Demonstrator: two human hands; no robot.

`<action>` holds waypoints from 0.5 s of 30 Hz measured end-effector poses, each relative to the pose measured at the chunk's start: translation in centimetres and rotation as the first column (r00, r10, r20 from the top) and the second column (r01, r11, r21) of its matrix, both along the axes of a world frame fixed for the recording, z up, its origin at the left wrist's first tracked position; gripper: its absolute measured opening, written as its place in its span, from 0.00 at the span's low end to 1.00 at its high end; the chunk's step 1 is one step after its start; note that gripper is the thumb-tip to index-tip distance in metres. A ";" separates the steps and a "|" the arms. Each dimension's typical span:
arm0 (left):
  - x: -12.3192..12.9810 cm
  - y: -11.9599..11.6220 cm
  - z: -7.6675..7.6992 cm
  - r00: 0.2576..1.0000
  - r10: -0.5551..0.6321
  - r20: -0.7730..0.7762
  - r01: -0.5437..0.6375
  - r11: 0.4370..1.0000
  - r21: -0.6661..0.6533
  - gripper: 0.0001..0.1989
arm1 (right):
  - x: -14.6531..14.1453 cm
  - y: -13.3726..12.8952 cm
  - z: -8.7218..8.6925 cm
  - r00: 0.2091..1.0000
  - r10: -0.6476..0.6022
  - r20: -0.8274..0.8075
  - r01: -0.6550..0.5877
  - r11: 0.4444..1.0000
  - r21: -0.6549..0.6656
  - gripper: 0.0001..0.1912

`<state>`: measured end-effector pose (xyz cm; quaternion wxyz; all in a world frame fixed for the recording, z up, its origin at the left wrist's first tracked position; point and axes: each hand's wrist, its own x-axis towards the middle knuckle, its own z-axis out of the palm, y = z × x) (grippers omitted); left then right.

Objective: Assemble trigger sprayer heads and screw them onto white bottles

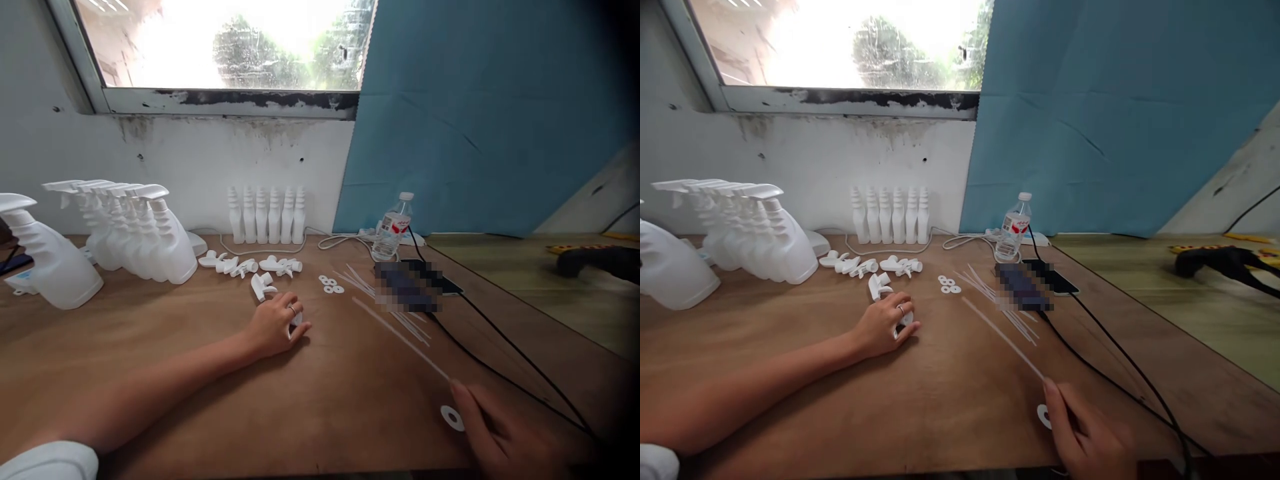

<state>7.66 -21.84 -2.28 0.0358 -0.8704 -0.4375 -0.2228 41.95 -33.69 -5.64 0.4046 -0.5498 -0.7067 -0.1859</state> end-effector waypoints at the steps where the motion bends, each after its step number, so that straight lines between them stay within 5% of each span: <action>1: -0.1 0.1 0.1 1.000 -0.022 -0.001 0.022 1.000 -0.008 0.16 | -0.4 0.3 0.1 0.997 -0.082 0.007 0.082 0.995 -0.063 0.14; 5: -0.1 -0.2 0.2 0.991 -0.116 0.061 0.119 0.992 -0.044 0.15 | -1.1 2.1 0.4 0.966 -0.259 0.008 0.256 0.949 -0.184 0.17; 10: 0.7 -1.4 0.3 0.903 -0.294 0.313 0.357 0.919 -0.167 0.12 | -1.5 3.4 0.6 0.985 -0.164 -0.056 0.161 0.986 -0.052 0.31; 15: 1.5 -2.7 0.7 0.727 -0.306 0.614 0.566 0.775 -0.283 0.11 | -2.0 2.3 1.6 0.992 -0.041 -0.118 0.034 0.998 -0.059 0.15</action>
